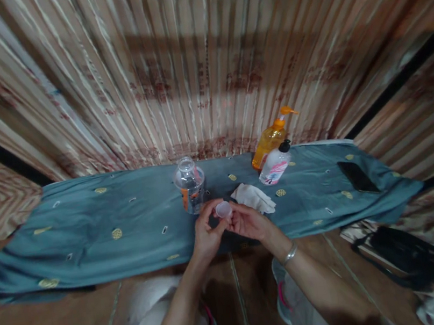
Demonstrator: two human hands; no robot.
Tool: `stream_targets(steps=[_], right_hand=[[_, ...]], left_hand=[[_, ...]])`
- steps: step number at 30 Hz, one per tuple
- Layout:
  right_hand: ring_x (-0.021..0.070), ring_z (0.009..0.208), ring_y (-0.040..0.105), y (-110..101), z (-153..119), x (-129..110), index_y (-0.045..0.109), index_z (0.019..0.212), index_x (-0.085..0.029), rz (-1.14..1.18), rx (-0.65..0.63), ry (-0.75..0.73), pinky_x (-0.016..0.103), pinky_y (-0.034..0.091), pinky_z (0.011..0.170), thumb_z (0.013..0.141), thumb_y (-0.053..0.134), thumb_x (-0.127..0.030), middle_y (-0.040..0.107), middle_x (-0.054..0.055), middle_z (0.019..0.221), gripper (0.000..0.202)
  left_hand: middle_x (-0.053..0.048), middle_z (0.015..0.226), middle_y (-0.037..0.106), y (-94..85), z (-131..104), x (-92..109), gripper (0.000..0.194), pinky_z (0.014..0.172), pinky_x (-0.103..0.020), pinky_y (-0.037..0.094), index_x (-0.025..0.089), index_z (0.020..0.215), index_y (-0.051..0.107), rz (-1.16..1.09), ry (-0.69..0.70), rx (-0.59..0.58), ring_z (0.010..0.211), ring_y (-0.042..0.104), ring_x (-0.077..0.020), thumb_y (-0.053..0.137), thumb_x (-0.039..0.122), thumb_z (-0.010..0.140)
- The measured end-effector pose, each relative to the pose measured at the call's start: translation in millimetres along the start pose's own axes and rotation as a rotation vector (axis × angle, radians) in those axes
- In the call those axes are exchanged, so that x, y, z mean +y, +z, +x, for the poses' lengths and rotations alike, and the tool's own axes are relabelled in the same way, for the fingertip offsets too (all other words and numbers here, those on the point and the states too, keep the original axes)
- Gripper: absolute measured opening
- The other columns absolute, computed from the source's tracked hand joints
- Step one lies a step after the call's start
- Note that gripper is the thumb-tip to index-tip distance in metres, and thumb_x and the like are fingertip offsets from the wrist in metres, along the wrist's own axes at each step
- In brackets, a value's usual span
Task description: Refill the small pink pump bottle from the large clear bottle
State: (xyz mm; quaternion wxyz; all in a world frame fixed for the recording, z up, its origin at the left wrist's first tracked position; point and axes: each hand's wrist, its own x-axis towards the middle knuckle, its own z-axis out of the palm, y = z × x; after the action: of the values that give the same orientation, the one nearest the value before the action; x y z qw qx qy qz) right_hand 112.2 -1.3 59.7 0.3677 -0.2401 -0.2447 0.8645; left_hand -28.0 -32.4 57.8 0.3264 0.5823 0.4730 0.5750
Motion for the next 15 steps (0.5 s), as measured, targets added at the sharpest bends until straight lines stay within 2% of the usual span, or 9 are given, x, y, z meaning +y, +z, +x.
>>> stream_targets(steps=[4,6,7,9,11,15], right_hand=[[0.0128,0.080,0.071,1,-5,-6,0.069,0.094,-0.017,-0.062,0.031,-0.131,0.023,0.057,0.077,0.078,0.075,-0.027,0.076,0.003,0.086,0.020],[0.0136,0.086,0.072,5,-10,-12,0.070,0.098,-0.017,-0.110,0.065,-0.213,0.024,0.057,0.082,0.073,0.080,-0.027,0.076,0.004,0.093,0.029],[0.0142,0.088,0.072,8,-12,-16,0.070,0.098,-0.018,-0.142,0.084,-0.258,0.025,0.057,0.083,0.071,0.081,-0.027,0.076,0.004,0.097,0.031],[0.0154,0.092,0.071,17,-13,-25,0.071,0.099,-0.021,-0.228,0.113,-0.361,0.027,0.056,0.086,0.070,0.082,-0.030,0.075,0.004,0.101,0.032],[0.0153,0.095,0.070,28,-9,-38,0.070,0.101,-0.025,-0.356,0.130,-0.484,0.029,0.054,0.090,0.070,0.082,-0.031,0.075,0.001,0.102,0.034],[0.0161,0.097,0.068,58,16,-74,0.065,0.109,-0.027,-0.821,0.121,-0.710,0.033,0.052,0.093,0.070,0.080,-0.032,0.073,0.000,0.103,0.042]], left_hand=[[-0.011,0.132,0.056,-14.0,9,14,0.063,0.103,-0.042,0.045,0.023,0.126,0.053,0.044,0.075,0.063,0.124,0.053,-0.0263,0.077,0.034,0.069],[-0.013,0.142,0.045,-25.9,19,18,0.078,0.111,-0.045,0.037,0.023,0.135,0.043,0.087,0.122,0.152,0.134,0.043,-0.0273,0.080,0.036,0.067],[-0.015,0.146,0.040,-31.1,24,18,0.088,0.113,-0.047,0.034,0.022,0.139,0.038,0.168,0.166,0.236,0.139,0.037,-0.0293,0.082,0.038,0.063],[-0.018,0.152,0.031,-37.7,33,10,0.107,0.119,-0.052,0.022,0.020,0.144,0.028,0.256,0.167,0.334,0.145,0.027,-0.0331,0.086,0.041,0.057],[-0.018,0.157,0.021,-38.4,40,-3,0.118,0.122,-0.051,0.012,0.021,0.147,0.020,0.161,0.055,0.335,0.150,0.015,-0.0331,0.088,0.038,0.053],[-0.015,0.161,0.016,-29.7,51,-28,0.123,0.119,-0.049,0.025,0.026,0.150,0.012,0.045,0.004,0.306,0.151,0.015,-0.0321,0.088,0.036,0.054]])
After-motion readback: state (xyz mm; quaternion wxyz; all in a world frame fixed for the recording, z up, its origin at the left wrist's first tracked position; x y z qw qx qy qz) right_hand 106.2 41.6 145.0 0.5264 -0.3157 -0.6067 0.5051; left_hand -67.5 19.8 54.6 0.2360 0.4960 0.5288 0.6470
